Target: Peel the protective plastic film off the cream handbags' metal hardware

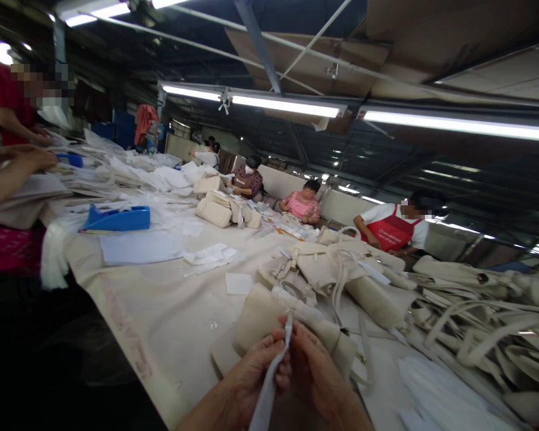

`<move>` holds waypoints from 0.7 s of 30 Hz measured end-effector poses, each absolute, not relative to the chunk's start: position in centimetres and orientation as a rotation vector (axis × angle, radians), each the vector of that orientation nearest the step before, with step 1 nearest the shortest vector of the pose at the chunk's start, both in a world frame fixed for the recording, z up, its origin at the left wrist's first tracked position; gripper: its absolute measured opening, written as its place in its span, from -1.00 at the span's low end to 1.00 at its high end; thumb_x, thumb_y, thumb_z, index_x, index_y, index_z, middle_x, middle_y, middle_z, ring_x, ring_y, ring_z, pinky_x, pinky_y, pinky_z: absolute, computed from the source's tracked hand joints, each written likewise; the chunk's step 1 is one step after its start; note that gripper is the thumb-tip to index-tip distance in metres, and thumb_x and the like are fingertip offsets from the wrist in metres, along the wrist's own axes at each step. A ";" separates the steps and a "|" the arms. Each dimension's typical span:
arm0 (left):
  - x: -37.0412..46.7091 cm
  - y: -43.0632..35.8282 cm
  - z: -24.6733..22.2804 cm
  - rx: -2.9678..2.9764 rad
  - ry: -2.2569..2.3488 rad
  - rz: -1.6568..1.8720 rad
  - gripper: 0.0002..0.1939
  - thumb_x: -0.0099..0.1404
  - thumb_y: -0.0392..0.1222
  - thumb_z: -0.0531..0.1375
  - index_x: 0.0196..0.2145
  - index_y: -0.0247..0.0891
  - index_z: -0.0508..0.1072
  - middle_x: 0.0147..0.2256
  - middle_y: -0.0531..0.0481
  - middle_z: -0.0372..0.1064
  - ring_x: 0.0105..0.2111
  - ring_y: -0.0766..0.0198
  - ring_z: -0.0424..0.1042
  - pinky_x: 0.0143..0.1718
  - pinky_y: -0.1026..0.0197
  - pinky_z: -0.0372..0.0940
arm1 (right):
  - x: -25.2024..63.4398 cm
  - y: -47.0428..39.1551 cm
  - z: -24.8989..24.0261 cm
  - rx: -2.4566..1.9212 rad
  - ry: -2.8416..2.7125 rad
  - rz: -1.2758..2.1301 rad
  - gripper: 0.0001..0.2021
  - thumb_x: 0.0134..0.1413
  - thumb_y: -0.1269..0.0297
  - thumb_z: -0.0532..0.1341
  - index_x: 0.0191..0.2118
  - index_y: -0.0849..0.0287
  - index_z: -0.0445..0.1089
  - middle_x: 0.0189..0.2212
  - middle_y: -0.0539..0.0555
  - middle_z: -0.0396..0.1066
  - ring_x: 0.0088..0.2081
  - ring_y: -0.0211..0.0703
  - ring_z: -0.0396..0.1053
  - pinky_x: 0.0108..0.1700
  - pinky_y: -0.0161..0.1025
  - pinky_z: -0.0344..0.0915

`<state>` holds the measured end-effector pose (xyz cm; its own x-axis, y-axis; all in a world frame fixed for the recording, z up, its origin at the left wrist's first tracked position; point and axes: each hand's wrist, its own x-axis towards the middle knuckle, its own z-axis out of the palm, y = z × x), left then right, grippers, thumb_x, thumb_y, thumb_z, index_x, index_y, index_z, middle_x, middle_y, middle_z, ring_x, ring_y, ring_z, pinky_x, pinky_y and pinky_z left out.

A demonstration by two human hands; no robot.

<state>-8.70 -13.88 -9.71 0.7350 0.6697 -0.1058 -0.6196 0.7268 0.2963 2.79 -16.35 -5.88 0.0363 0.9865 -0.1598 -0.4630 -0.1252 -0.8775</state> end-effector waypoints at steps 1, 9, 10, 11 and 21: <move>-8.8 -13.9 -9.6 0.209 0.210 0.691 -0.80 0.10 -0.33 0.37 -0.33 -0.34 0.43 -0.55 0.08 0.28 -0.63 0.52 0.24 -0.62 0.51 0.10 | 2.8 -16.5 -5.7 -0.990 -0.729 1.458 -0.53 -0.33 0.09 0.52 -0.18 0.10 0.55 -0.34 0.07 0.60 -0.37 -0.22 0.47 -0.28 -0.31 0.37; -9.0 -13.8 -9.0 0.457 0.401 0.927 -0.61 -0.11 -0.23 0.48 -0.48 -0.27 0.31 -0.62 0.18 0.25 -0.65 0.50 0.18 -0.60 0.43 0.04 | 2.3 -16.7 -4.8 -1.016 -0.825 1.379 -0.53 -0.25 0.04 0.48 -0.16 0.13 0.54 -0.23 0.12 0.59 -0.18 -0.08 0.49 -0.12 -0.19 0.38; -9.0 -13.9 -8.8 0.544 0.424 1.019 -0.59 -0.14 -0.23 0.48 -0.52 -0.26 0.28 -0.62 0.18 0.27 -0.63 0.49 0.20 -0.58 0.42 0.05 | 2.2 -16.6 -4.6 -1.019 -0.835 1.351 -0.56 -0.24 0.01 0.46 -0.20 0.14 0.54 -0.23 0.13 0.59 -0.14 -0.04 0.49 -0.09 -0.16 0.37; -9.1 -13.9 -8.6 0.615 0.439 1.091 -0.57 -0.17 -0.24 0.48 -0.54 -0.26 0.25 -0.60 0.17 0.31 -0.60 0.47 0.24 -0.55 0.40 0.08 | 2.2 -16.4 -4.4 -1.039 -0.840 1.319 -0.59 -0.23 0.02 0.46 -0.24 0.15 0.54 -0.26 0.12 0.59 -0.15 -0.01 0.49 -0.10 -0.14 0.38; -11.2 -15.5 -10.5 0.894 0.464 0.680 -0.69 -0.06 -0.23 0.31 -0.30 -0.31 0.41 -0.43 -0.09 0.54 -0.52 0.24 0.47 -0.47 0.24 0.32 | 2.3 -15.0 -4.2 -1.246 -0.823 1.093 -0.67 -0.22 0.03 0.43 -0.37 0.12 0.44 -0.47 0.02 0.54 -0.43 -0.10 0.45 -0.40 -0.23 0.33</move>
<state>-11.23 -15.51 -10.47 0.7012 0.7073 -0.0896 -0.3411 0.4431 0.8290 2.31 -15.05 -4.25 0.3029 0.9497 -0.0802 -0.1855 -0.0238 -0.9824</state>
